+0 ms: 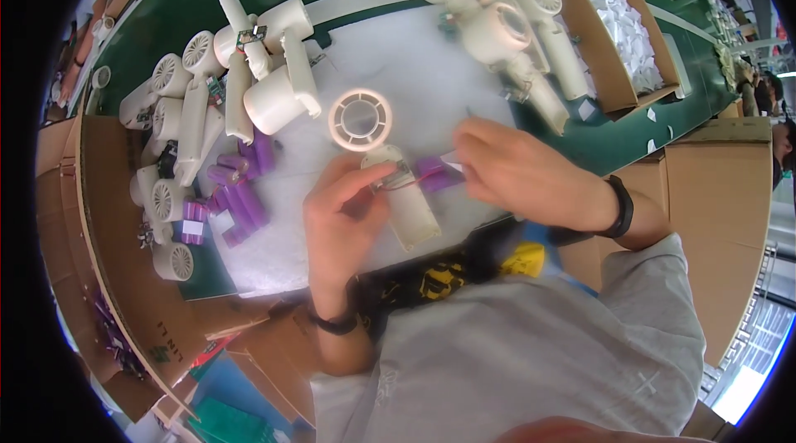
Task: The person picks up a battery pack and a fan housing, connects the battery wires to the circuit board, and presses the batteries into the housing. After testing the fan, the person sets it aside and repeats the process with another unit.
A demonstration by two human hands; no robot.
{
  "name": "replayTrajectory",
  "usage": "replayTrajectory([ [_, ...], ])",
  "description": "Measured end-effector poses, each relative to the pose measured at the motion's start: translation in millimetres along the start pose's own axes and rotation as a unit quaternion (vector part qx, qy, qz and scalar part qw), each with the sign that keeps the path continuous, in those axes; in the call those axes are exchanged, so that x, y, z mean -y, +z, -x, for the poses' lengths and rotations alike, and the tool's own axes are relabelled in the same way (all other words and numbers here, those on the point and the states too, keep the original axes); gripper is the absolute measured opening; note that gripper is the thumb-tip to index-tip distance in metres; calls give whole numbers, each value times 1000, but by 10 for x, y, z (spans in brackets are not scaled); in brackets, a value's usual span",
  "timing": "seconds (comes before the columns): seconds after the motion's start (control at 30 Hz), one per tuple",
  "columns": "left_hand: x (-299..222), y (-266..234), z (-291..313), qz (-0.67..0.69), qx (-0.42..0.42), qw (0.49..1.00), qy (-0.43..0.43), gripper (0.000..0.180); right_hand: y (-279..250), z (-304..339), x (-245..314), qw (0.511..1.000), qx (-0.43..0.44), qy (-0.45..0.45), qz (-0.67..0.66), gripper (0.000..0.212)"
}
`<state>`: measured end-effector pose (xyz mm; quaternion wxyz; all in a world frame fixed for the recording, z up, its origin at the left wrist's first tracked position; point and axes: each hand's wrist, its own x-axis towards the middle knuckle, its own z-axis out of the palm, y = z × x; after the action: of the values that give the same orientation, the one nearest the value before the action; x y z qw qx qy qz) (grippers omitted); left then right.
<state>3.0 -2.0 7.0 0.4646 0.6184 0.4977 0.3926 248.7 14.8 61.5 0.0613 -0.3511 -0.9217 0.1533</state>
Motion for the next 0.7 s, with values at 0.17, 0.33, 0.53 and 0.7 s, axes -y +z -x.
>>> replayTrajectory([
  [0.17, 12, -3, 47, 7, -4, 1000, 1, 35, -385, 507, -458, 934, -220, 246, -133, 21],
  [0.33, -22, 23, -19, 11, 16, 1000, 7, 36, -835, 1097, -827, 846, -206, 485, 80, 16],
  [0.53, -37, 0, 5, -10, 15, 1000, -10, 37, -326, 319, -68, 965, -110, 115, -209, 37],
  [0.7, -13, 2, -12, -26, 26, 999, 1, 40, 228, -116, -93, 983, -125, 19, -132, 53],
])
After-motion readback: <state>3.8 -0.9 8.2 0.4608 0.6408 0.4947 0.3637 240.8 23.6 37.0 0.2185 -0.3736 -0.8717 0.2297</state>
